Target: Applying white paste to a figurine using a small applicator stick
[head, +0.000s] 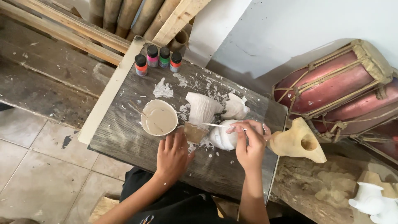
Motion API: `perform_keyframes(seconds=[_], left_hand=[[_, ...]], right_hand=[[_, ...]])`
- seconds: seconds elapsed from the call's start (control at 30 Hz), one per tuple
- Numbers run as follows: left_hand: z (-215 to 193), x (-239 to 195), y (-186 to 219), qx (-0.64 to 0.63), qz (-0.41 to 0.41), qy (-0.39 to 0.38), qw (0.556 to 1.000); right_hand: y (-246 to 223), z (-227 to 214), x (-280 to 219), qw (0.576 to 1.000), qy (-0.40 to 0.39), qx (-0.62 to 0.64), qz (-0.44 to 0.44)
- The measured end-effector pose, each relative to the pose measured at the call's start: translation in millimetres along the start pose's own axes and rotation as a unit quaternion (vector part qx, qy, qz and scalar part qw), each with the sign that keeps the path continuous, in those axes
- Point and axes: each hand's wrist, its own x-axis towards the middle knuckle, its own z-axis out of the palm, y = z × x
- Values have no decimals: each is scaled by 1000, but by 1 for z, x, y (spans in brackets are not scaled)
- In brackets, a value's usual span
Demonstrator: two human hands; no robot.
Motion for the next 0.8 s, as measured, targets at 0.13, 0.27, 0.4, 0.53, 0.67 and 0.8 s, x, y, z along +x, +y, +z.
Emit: perform_keyframes(seconds=[0.13, 0.27, 0.4, 0.53, 0.67, 0.8], left_hand=[[-3, -4, -10, -30, 12, 34, 999], [10, -10, -19, -47, 39, 73, 995], [6, -8, -27, -94, 68, 105, 988], [6, -3, -32, -123, 98, 129, 979], [3, 8, -39, -189, 126, 154, 962], [3, 14, -44, -209, 152, 179, 949]], right_hand=[[28, 20, 20, 1000, -2, 8, 8], [47, 29, 54, 1000, 1, 4, 11], [69, 40, 75, 1000, -2, -22, -14], [51, 43, 70, 997, -7, -53, -48], [33, 41, 38, 987, -27, -49, -149], [6, 29, 5, 982, -13, -22, -186]])
